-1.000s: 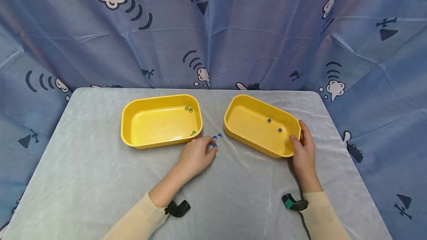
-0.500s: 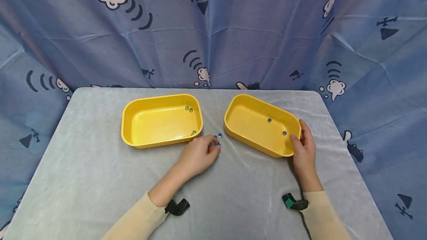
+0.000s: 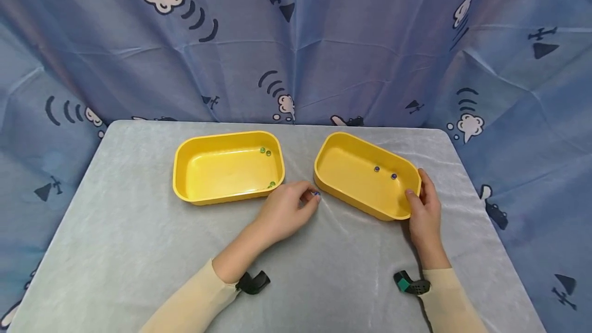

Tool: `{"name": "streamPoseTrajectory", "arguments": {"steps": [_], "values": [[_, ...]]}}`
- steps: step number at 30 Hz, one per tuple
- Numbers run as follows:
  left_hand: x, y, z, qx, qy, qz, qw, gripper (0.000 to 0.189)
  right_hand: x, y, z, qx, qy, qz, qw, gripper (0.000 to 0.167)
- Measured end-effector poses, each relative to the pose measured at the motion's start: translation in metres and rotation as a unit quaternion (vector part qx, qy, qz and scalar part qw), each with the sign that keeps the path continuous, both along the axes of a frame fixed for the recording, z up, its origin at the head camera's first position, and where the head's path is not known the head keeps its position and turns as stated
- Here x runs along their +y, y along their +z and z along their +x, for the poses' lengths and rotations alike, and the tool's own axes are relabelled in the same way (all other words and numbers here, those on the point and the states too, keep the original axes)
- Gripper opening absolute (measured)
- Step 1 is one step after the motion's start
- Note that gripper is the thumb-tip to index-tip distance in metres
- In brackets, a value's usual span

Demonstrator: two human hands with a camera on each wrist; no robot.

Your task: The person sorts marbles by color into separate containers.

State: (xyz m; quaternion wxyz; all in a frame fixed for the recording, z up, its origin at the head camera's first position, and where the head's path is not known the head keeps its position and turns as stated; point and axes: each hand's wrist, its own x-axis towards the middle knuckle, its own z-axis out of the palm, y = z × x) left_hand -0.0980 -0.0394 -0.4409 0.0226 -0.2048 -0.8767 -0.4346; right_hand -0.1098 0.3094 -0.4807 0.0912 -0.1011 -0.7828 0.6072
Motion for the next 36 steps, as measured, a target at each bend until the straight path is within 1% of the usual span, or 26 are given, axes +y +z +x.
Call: {"name": "streamPoseTrajectory", "arguments": {"steps": [6, 12, 15, 18, 21, 27, 32, 36], "values": [[0.009, 0.017, -0.009, 0.008, -0.012, 0.000, 0.9999, 0.017, 0.002, 0.000, 0.002, -0.005, -0.004, -0.006, 1.0000, 0.063], [0.015, 0.034, -0.021, 0.032, -0.006, -0.014, 0.9994, 0.015, 0.003, -0.001, 0.003, -0.007, -0.003, -0.005, 1.0000, 0.064], [0.019, 0.043, -0.027, 0.034, -0.004, -0.015, 0.9993, 0.014, 0.004, -0.001, 0.002, -0.003, -0.001, -0.004, 1.0000, 0.064], [0.024, 0.049, -0.033, 0.033, -0.006, -0.018, 0.9993, 0.014, 0.004, -0.001, 0.003, -0.003, 0.000, -0.003, 1.0000, 0.064], [0.027, 0.052, -0.038, 0.036, -0.012, -0.024, 0.9990, 0.015, 0.003, -0.001, 0.003, -0.006, -0.002, -0.002, 1.0000, 0.064], [0.030, 0.052, -0.046, 0.038, -0.021, -0.037, 0.9984, 0.019, 0.002, -0.001, 0.001, -0.011, 0.000, 0.007, 0.9999, 0.064], [0.033, 0.053, -0.054, 0.044, -0.019, -0.054, 0.9974, 0.021, 0.002, 0.000, 0.001, -0.010, -0.001, 0.020, 0.9997, 0.064], [0.039, 0.055, -0.059, 0.038, -0.020, -0.058, 0.9974, 0.021, 0.003, 0.001, 0.001, -0.009, 0.001, 0.021, 0.9997, 0.064]]}}
